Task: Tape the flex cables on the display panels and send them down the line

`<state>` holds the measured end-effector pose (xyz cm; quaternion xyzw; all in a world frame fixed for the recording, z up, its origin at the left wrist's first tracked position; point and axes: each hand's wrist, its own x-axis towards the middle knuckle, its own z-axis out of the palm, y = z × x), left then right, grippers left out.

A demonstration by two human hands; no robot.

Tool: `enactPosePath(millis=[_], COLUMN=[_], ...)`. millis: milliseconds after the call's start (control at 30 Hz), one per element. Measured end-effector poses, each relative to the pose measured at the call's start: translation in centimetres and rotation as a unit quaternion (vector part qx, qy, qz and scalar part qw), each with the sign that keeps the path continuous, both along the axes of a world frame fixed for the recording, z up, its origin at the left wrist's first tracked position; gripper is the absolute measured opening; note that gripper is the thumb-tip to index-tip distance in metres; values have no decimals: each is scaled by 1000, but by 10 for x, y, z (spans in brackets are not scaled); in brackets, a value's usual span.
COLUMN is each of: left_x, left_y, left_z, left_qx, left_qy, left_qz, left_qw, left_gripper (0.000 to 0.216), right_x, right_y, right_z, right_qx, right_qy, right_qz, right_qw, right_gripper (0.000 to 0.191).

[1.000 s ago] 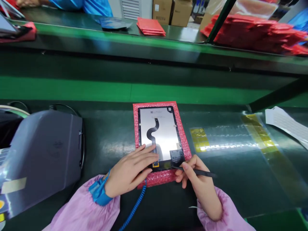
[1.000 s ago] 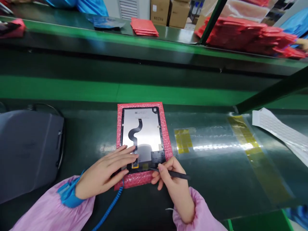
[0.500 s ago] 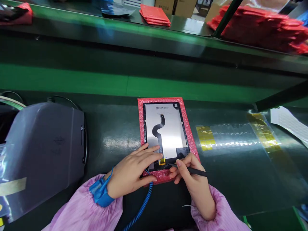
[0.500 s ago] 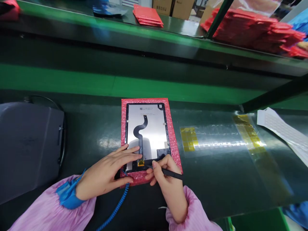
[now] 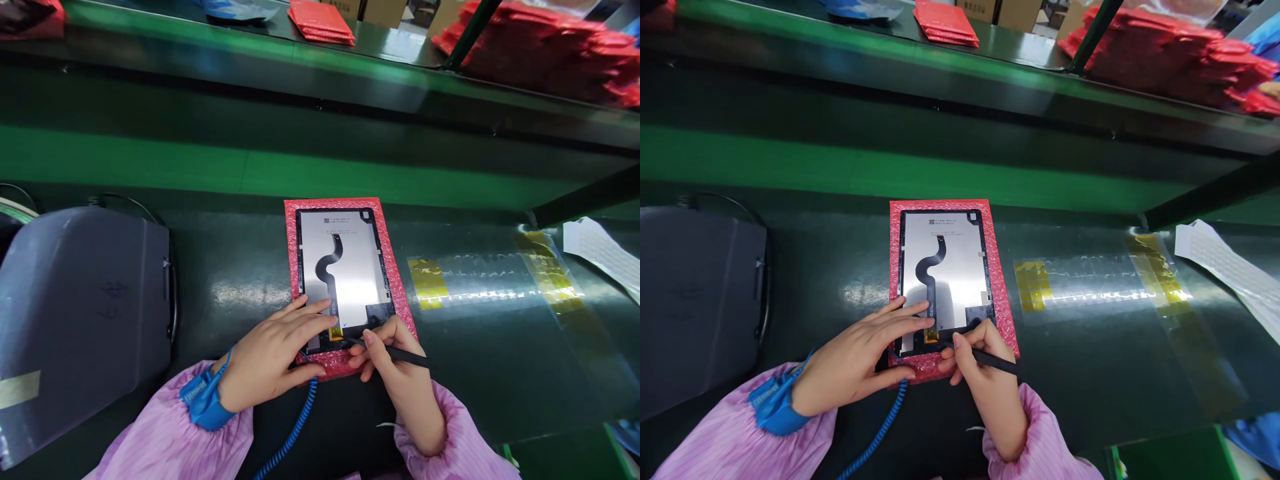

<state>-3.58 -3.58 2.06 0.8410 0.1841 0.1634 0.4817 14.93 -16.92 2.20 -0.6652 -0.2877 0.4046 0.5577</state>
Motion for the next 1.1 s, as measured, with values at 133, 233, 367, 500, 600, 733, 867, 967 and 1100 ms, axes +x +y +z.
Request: enactPosePath(millis=[133, 233, 367, 500, 600, 733, 867, 967, 1100], left_x=[-2, -2, 1, 1, 2, 10, 2, -32, -93], left_y=[0, 1, 4, 6, 3, -11, -34, -51, -79], left_z=[-2, 0, 4, 4, 1, -4, -2, 4, 15], left_qx=[28, 81, 152, 187, 210, 253, 226, 58, -213], left_qy=[4, 21, 53, 75, 73, 75, 45, -58, -233], left_qz=[-15, -41, -92, -114, -110, -73, -2, 132, 358], left_qw=[1000, 996, 983, 973, 969, 962, 973, 988, 878], left_gripper=[58, 56, 47, 41, 38, 47, 55, 50, 33], right_x=[0, 0, 0, 1, 5, 13, 16, 23, 39], right_y=[-1, -2, -2, -2, -4, -8, -17, -25, -27], right_z=[1, 2, 1, -1, -1, 0, 0, -9, -34], right_qx=[-2, -4, -5, -12, -8, 30, 57, 84, 125], right_qy=[-15, -15, -12, -20, -31, -47, -46, -28, 28], right_qz=[0, 3, 7, 8, -15, -56, -35, -28, 24], right_qw=[1000, 1000, 1000, 1000, 999, 997, 997, 996, 992], right_gripper=[40, 38, 36, 35, 35, 30, 25, 18, 35])
